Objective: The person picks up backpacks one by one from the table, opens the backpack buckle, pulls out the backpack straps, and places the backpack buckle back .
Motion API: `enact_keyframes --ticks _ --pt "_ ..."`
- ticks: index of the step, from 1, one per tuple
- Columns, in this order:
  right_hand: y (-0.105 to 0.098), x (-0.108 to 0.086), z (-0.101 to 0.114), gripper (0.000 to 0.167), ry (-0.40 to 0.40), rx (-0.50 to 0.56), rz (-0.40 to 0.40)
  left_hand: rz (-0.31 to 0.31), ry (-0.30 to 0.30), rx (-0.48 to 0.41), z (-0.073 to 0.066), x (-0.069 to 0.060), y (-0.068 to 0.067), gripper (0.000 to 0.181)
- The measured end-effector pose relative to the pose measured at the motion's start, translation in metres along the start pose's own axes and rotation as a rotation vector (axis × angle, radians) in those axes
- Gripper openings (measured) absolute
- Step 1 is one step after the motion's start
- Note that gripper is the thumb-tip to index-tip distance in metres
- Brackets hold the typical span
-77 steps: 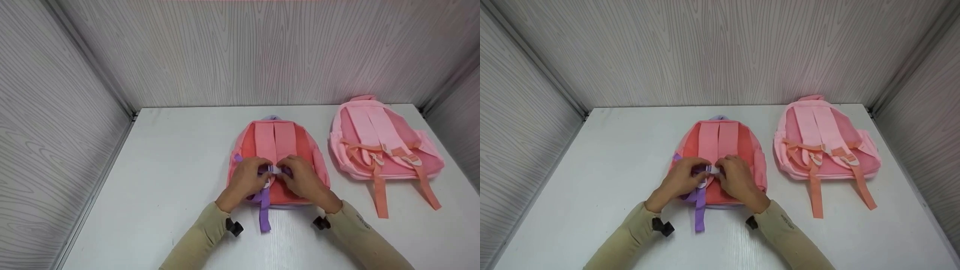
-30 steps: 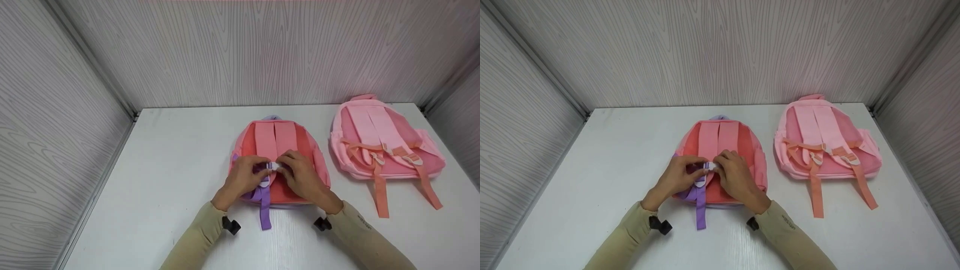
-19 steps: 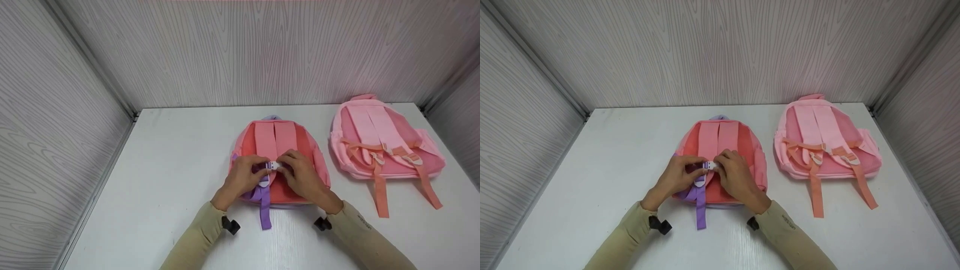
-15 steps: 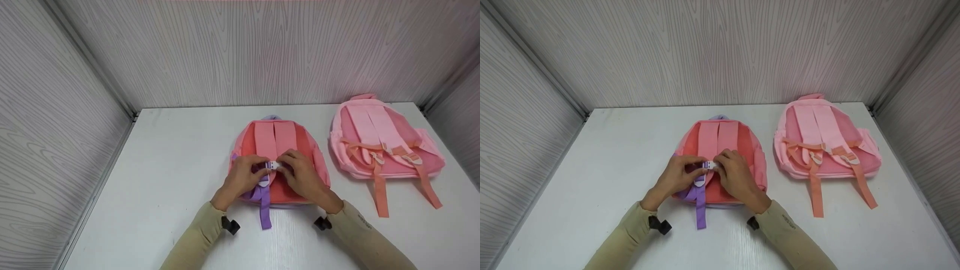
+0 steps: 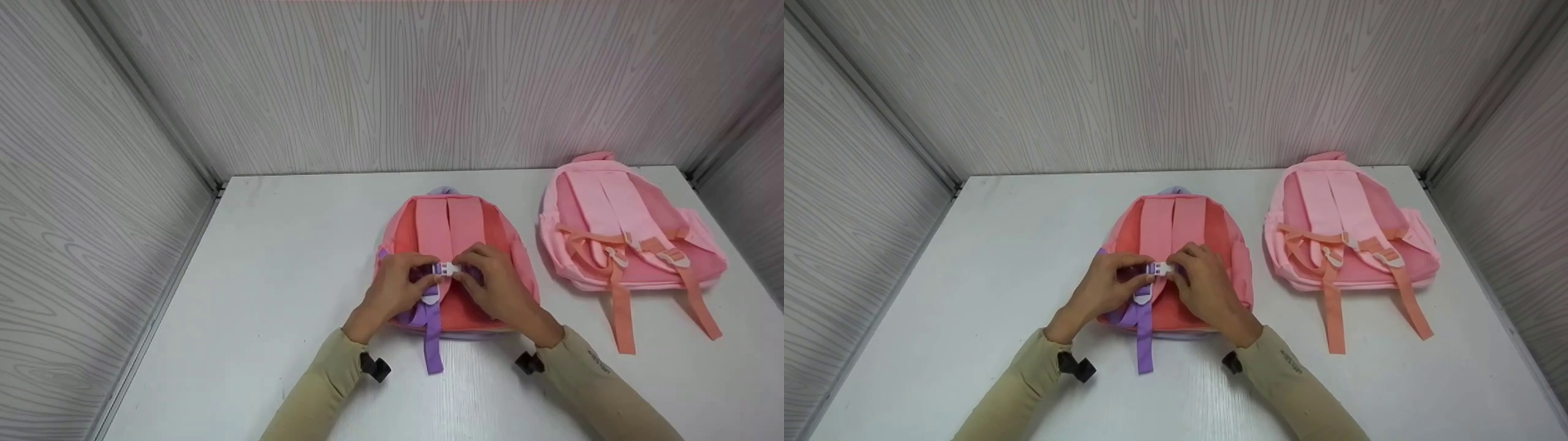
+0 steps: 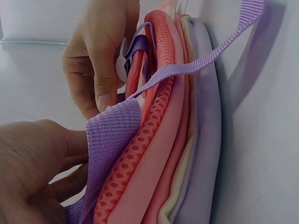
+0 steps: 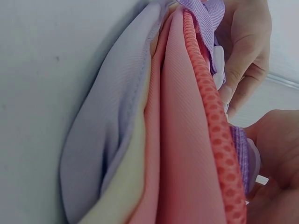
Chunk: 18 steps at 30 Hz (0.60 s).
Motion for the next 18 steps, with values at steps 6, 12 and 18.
enact_keyframes --ticks 6,12,18 --pt "-0.0001 -0.0005 -0.0001 0.015 0.009 0.006 0.011 0.011 -0.021 -0.011 0.0002 -0.001 -0.0007 0.022" --pt "-0.0002 -0.0007 -0.001 0.016 0.02 0.012 0.02 0.009 -0.038 -0.019 0.0003 -0.0021 -0.001 0.026" --pt "-0.0012 -0.0012 -0.0015 0.016 0.027 0.017 0.021 0.013 -0.045 -0.02 0.0003 -0.0021 -0.0009 0.026"
Point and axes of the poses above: each hand's wrist, its own x-axis towards the middle knuckle, its own y-axis out of the palm, z = x × y, the point moved 1 cm from there along x, towards the middle knuckle, and after that the axes turned 1 degree about y, right-handed, at the moved point
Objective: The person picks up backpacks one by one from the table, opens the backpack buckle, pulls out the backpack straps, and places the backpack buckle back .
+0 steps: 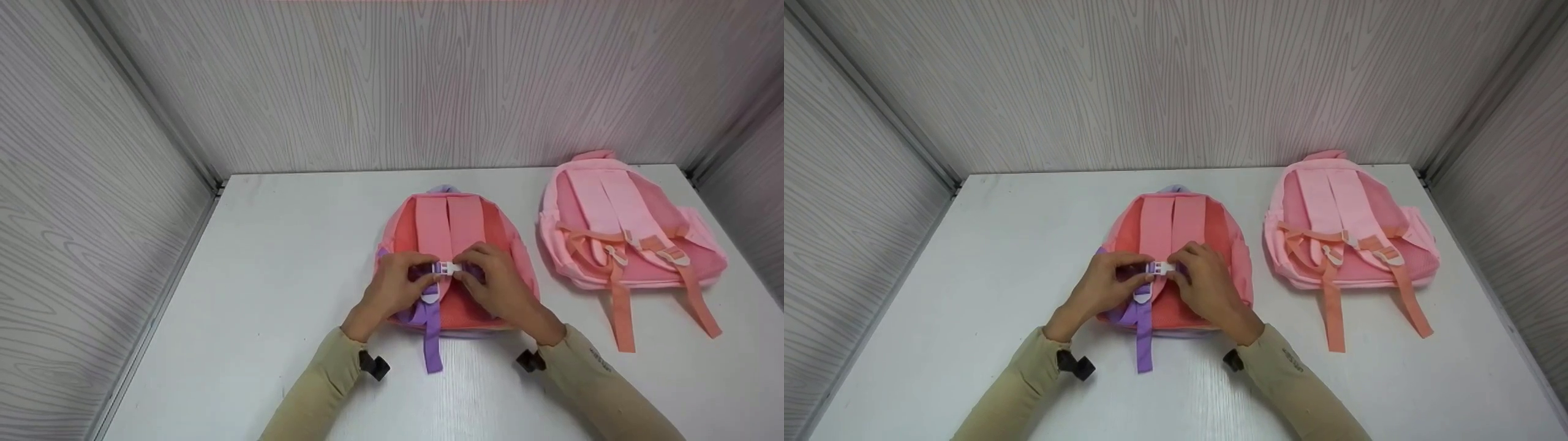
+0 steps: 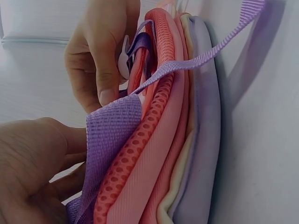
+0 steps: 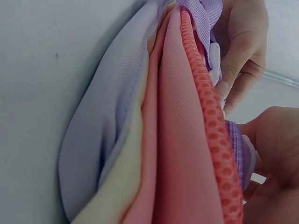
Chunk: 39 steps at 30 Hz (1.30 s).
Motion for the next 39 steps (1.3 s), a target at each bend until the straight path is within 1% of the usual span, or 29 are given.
enact_keyframes --ticks 4,7,11,14,24,32,39 --pt "-0.0008 0.0005 0.0004 0.016 0.019 -0.002 0.012 0.006 -0.01 -0.001 -0.0006 0.0 -0.0007 0.026" --pt "-0.0011 0.0008 0.0012 0.017 0.027 0.002 0.012 0.001 -0.003 0.008 0.0009 0.0005 -0.0009 0.026" --pt "-0.0008 0.001 0.0008 0.018 0.02 0.006 -0.003 -0.01 0.004 0.013 0.0028 0.0005 -0.0021 0.028" --pt "-0.0007 0.0008 -0.0001 0.018 0.017 0.003 -0.005 -0.008 -0.003 0.012 0.0023 0.0 -0.0031 0.028" --pt "-0.0024 0.0003 -0.0009 0.018 0.04 0.017 0.016 0.0 -0.006 0.013 0.0025 0.0004 -0.0044 0.028" --pt "-0.003 0.001 -0.0004 0.018 0.033 -0.001 0.029 0.007 -0.019 0.011 0.0031 0.0006 -0.0074 0.029" --pt "-0.0007 -0.0011 -0.0004 0.019 0.046 -0.01 0.054 0.004 0.009 0.011 0.0034 0.0015 -0.0059 0.028"
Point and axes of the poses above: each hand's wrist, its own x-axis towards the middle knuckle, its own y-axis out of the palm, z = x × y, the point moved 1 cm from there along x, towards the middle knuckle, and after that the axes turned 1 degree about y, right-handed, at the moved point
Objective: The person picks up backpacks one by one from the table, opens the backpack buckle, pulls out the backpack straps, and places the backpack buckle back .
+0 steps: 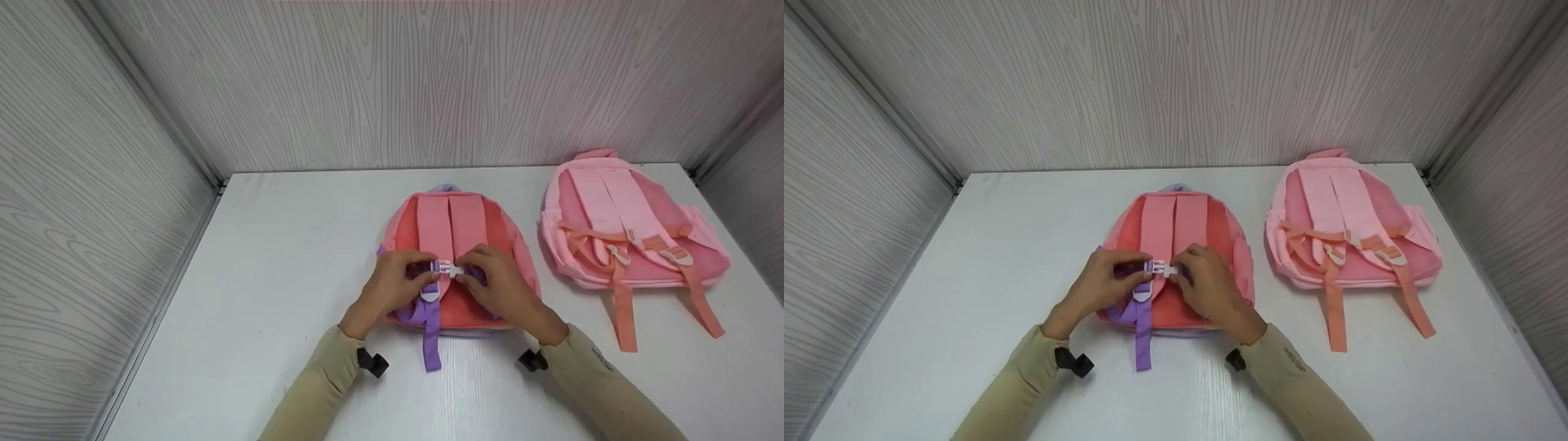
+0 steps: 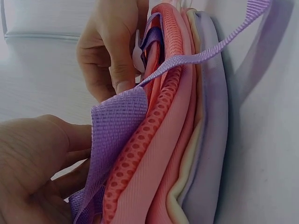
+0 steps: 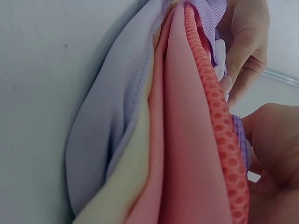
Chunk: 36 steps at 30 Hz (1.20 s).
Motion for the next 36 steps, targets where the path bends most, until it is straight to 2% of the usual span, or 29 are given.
enact_keyframes --ticks 14,27,36 --pt "0.001 0.001 0.001 0.021 0.026 0.05 0.036 0.0 -0.004 0.003 0.001 -0.001 0.001 0.029" --pt "0.002 0.007 0.006 0.031 0.034 0.036 0.047 0.01 0.001 -0.002 0.0 0.001 0.002 0.026" --pt "0.008 0.012 0.008 0.029 0.01 0.005 0.04 0.017 -0.011 0.013 0.0 0.001 0.002 0.027"
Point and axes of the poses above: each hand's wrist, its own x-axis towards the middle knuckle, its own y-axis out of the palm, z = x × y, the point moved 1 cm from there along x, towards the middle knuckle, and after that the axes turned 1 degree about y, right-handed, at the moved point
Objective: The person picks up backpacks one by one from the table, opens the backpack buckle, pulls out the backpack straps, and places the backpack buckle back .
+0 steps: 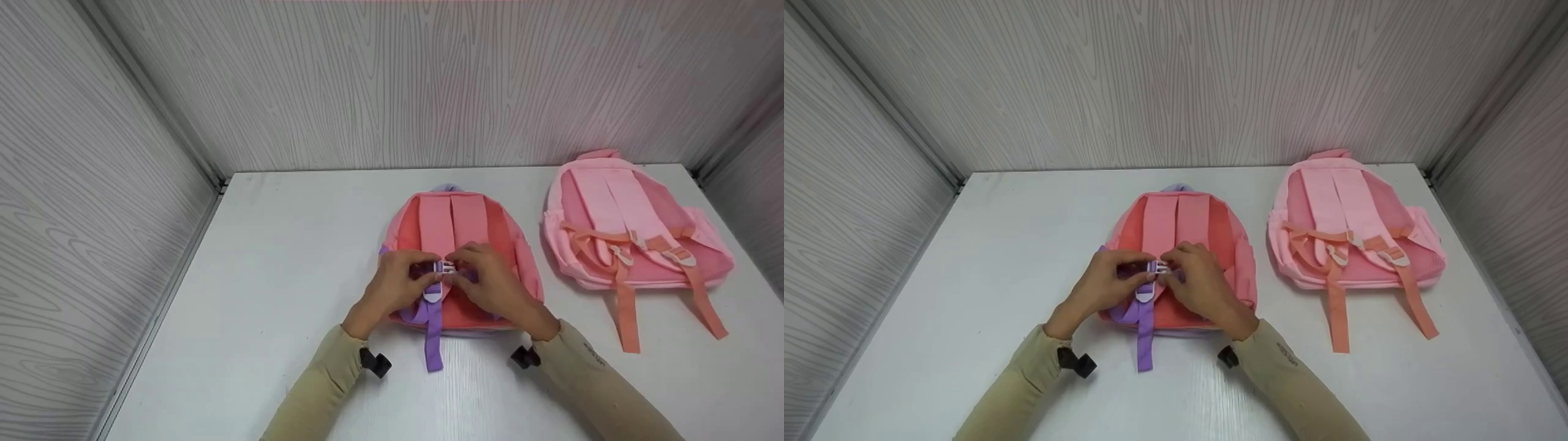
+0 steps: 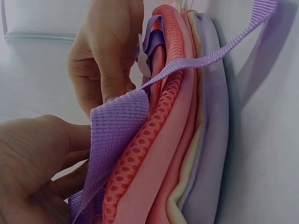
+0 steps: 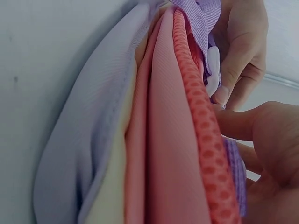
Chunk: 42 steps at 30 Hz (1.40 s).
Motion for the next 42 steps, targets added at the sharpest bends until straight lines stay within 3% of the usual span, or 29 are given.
enact_keyframes --ticks 17,26,36,42 --pt "0.0047 -0.0034 -0.0028 0.025 -0.032 0.008 -0.034 0.013 -0.005 0.003 -0.0017 -0.0018 0.0026 0.028" --pt "0.004 -0.0027 -0.0034 0.025 -0.057 0.027 -0.069 0.036 0.068 0.044 -0.0018 -0.0014 -0.0002 0.029" --pt "0.0026 -0.0025 -0.0033 0.021 -0.037 0.05 -0.062 0.048 0.097 0.035 0.0014 -0.0017 -0.0054 0.025" --pt "0.0021 -0.0032 -0.0026 0.022 -0.031 0.049 -0.066 0.045 0.109 0.101 0.0026 -0.0012 -0.0068 0.021"
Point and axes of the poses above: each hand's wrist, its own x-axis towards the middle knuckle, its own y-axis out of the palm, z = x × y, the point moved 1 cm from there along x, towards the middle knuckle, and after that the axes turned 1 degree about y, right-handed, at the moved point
